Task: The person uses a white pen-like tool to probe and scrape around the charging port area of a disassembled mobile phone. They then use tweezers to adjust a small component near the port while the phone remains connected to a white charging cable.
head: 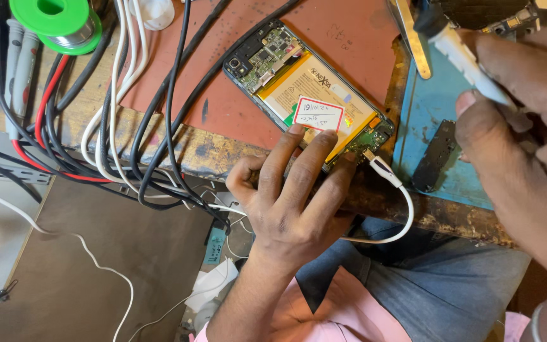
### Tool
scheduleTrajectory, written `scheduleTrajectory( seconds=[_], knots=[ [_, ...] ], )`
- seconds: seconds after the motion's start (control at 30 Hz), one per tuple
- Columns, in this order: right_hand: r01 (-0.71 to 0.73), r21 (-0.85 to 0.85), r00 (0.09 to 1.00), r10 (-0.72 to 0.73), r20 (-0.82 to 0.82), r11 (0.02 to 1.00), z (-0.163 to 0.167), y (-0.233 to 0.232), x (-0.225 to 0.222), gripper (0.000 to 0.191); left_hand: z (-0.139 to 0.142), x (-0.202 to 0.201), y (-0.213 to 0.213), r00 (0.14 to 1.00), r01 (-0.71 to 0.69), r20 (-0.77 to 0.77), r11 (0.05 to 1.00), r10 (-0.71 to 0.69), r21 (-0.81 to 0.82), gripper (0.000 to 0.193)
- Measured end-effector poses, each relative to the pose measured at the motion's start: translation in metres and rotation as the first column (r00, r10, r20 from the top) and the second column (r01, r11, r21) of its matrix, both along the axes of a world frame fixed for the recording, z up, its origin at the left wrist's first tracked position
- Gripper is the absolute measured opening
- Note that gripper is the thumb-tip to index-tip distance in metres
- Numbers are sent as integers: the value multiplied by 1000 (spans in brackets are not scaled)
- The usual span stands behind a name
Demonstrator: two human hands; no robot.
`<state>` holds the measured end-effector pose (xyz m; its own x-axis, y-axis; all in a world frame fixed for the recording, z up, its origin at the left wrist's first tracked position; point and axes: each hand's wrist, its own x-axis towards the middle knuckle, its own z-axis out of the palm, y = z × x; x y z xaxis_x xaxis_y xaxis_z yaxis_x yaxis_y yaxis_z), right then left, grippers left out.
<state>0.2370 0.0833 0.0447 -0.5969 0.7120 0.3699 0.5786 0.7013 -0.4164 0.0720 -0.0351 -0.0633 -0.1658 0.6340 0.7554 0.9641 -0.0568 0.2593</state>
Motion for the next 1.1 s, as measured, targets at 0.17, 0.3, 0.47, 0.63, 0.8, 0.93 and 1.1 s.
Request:
scheduleTrajectory(
  seconds=[0.17, 0.3, 0.47, 0.63, 0.8, 0.93, 1.1],
  knots=[
    [70, -14, 996, -69, 59, 997, -12, -12, 20, 38, 0, 0, -1, 1000, 6, 6, 1000, -6, -1, 31],
    [156, 13, 987, -156, 40, 988, -24, -25, 31, 31, 0, 0, 0, 1000, 1, 4, 1000, -1, 2, 30],
    [199, -165, 961, -225, -160, 966, -43, -27, 47, 33, 0, 0, 0, 1000, 2, 6, 1000, -2, 6, 32],
    [100, -101, 959, -123, -254, 990, -61, -13, 54, 31, 0, 1, 0, 1000, 6, 12, 1000, -6, 8, 31],
    [-45, -258, 832, -107, -545, 965, -57, -12, 35, 31, -1, 1, 0, 1000, -2, 3, 1000, 2, 11, 26],
    [-134, -217, 818, -15, -574, 967, -43, -23, 8, 31, -2, 1, 0, 1000, 4, 6, 1000, -4, 13, 27],
    [-187, -154, 826, 71, -559, 970, -32, -27, -18, 29, -2, 1, 0, 1000, 10, 11, 1000, -10, 14, 25]
  ],
)
